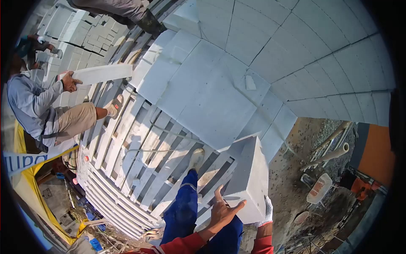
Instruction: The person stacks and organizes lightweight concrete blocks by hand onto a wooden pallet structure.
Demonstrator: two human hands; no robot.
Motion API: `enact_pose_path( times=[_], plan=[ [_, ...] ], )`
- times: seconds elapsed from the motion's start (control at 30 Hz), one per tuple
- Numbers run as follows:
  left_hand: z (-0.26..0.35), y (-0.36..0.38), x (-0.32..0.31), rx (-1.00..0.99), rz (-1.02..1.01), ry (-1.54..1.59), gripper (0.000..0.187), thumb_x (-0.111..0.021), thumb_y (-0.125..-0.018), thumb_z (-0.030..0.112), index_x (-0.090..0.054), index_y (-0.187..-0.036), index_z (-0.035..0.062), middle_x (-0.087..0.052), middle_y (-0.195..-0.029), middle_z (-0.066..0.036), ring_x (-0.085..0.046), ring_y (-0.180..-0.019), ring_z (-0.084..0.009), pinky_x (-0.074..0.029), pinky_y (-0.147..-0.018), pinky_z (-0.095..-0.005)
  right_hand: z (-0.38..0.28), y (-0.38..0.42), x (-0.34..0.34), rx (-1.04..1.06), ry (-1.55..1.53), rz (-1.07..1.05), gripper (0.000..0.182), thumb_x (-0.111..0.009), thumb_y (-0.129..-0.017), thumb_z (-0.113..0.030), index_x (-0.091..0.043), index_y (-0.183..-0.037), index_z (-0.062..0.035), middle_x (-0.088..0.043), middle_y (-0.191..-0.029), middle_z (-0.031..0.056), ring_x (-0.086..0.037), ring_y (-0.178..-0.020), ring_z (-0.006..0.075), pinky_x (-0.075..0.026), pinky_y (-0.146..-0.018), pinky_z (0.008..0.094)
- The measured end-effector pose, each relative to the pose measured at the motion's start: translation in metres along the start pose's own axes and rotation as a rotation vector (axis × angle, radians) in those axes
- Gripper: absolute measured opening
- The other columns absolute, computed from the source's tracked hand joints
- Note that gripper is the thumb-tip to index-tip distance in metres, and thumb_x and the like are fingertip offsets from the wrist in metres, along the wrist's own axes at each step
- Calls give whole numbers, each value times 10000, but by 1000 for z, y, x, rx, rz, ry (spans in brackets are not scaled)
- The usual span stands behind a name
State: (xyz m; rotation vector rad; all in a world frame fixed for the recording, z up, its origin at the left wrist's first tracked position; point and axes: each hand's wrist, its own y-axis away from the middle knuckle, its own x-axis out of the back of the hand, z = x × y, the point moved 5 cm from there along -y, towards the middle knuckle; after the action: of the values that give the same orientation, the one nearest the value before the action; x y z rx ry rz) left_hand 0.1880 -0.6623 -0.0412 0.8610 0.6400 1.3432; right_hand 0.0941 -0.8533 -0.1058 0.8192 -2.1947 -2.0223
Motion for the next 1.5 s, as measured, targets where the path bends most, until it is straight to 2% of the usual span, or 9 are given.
enact_pose_path(
  times=[0.13,0.33,0.53,0.67,0.73,0.8,1.13,1.3,1.5],
  plan=[
    [33,-39,-21,-306,-99,-465,1070,-784,-681,639,-260,-1521,234,-432,-1346,-332,-505,-1135,-540,-508,-904,-509,4,-6,-26,24,64,-52,629,-534,-886,-406,-450,-1399,-52,-561,-1331,172,-589,-1157,353,-502,-966,474],
    [67,-52,-60,-369,-107,-370,884,-825,-628,597,-487,-1327,174,-566,-1195,-279,-622,-1034,-447,-534,-834,-491,-46,59,-72,217,612,132,879,-700,-704,-385,-349,-1438,-53,-519,-1328,197,-574,-1161,356,-505,-956,466],
    [73,-45,-80,-304,-40,-413,837,-832,-634,581,-503,-1262,135,-589,-1151,-230,-621,-1034,-410,-521,-828,-486,-86,78,-109,574,1690,431,1179,-865,-522,-363,-247,-1476,-54,-477,-1326,223,-558,-1165,360,-508,-946,457],
    [54,-77,-99,-455,-177,-413,802,-766,-734,568,-459,-1319,112,-569,-1195,-252,-579,-1107,-410,-513,-871,-471,-73,73,-125,713,1883,813,1235,-911,-485,-334,-235,-1480,-53,-462,-1289,210,-513,-1205,360,-504,-939,451],
    [81,-53,-59,-97,-380,-146,790,-744,-762,556,-452,-1344,108,-576,-1209,-247,-564,-1144,-398,-489,-917,-461,-77,76,-127,736,1952,904,1264,-904,-490,-394,-207,-1492,-64,-432,-1369,182,-526,-1204,330,-507,-949,448],
    [65,-69,-17,-389,-119,-398,745,-740,-779,514,-465,-1340,107,-601,-1185,-226,-580,-1133,-383,-476,-926,-461,-82,74,-123,740,2028,1014,1290,-896,-491,-410,-172,-1508,-84,-398,-1421,167,-509,-1243,313,-500,-980,444],
    [-93,47,317,-215,782,-440,536,-777,-742,361,-614,-1100,-3,-674,-952,-228,-633,-987,-374,-506,-859,-432,-90,85,-133,548,1950,926,1113,-877,-494,-365,-296,-1399,-77,-491,-1222,162,-594,-1090,313,-550,-898,428],
    [-241,104,345,181,1136,-178,472,-792,-726,290,-616,-1039,-16,-690,-896,-241,-682,-874,-365,-540,-768,-422,-105,70,-115,606,1954,903,1047,-897,-475,-395,-354,-1311,-75,-518,-1204,162,-607,-1082,325,-556,-879,445],
    [-264,164,263,324,998,573,463,-746,-777,182,-549,-1146,-18,-654,-934,-219,-690,-625,-314,-566,-485,-400,-116,64,-115,618,1943,848,1023,-908,-455,-410,-384,-1263,-65,-531,-1216,161,-609,-1091,325,-551,-894,455]
  ],
)
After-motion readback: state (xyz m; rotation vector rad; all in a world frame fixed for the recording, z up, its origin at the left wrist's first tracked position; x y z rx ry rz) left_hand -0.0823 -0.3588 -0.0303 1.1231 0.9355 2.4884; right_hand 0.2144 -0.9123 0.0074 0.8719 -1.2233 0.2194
